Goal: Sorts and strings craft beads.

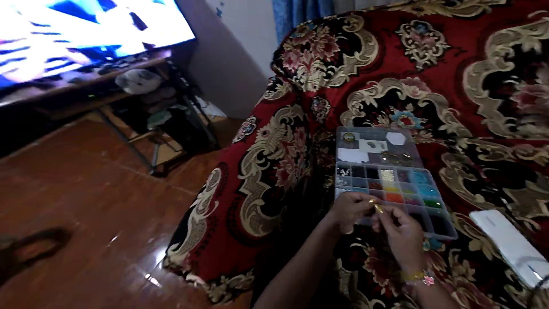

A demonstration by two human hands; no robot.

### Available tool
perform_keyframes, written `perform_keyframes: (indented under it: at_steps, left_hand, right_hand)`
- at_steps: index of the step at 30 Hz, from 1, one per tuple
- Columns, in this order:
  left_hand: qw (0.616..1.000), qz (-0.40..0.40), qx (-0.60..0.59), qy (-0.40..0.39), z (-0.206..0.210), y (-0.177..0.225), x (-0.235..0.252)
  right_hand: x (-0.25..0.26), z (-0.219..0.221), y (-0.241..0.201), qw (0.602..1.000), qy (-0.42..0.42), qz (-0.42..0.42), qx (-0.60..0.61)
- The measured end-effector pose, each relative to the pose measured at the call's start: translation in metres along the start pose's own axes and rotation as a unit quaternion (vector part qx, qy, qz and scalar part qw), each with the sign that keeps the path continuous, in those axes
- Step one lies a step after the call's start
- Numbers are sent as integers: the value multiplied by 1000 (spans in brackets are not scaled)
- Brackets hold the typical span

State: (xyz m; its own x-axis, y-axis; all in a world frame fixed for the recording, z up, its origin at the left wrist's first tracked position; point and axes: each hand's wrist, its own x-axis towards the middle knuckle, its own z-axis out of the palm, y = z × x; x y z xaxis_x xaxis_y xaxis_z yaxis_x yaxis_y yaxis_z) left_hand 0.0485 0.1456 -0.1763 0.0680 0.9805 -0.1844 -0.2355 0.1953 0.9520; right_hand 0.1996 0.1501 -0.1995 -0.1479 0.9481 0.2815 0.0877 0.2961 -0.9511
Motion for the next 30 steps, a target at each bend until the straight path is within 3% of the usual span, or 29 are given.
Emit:
perform_keyframes:
  at_steps: [18,26,30]
  left_hand:
    - [996,89,17,17,4,-2,3]
    - [993,114,18,32,5,-6,6]
    - [993,110,16,33,7,-3,4]
  right_hand:
    - [3,-3,5,990,-18,78,115]
    - [6,-3,12,987,-6,59,148]
    - [5,-3,8,993,-18,49,105]
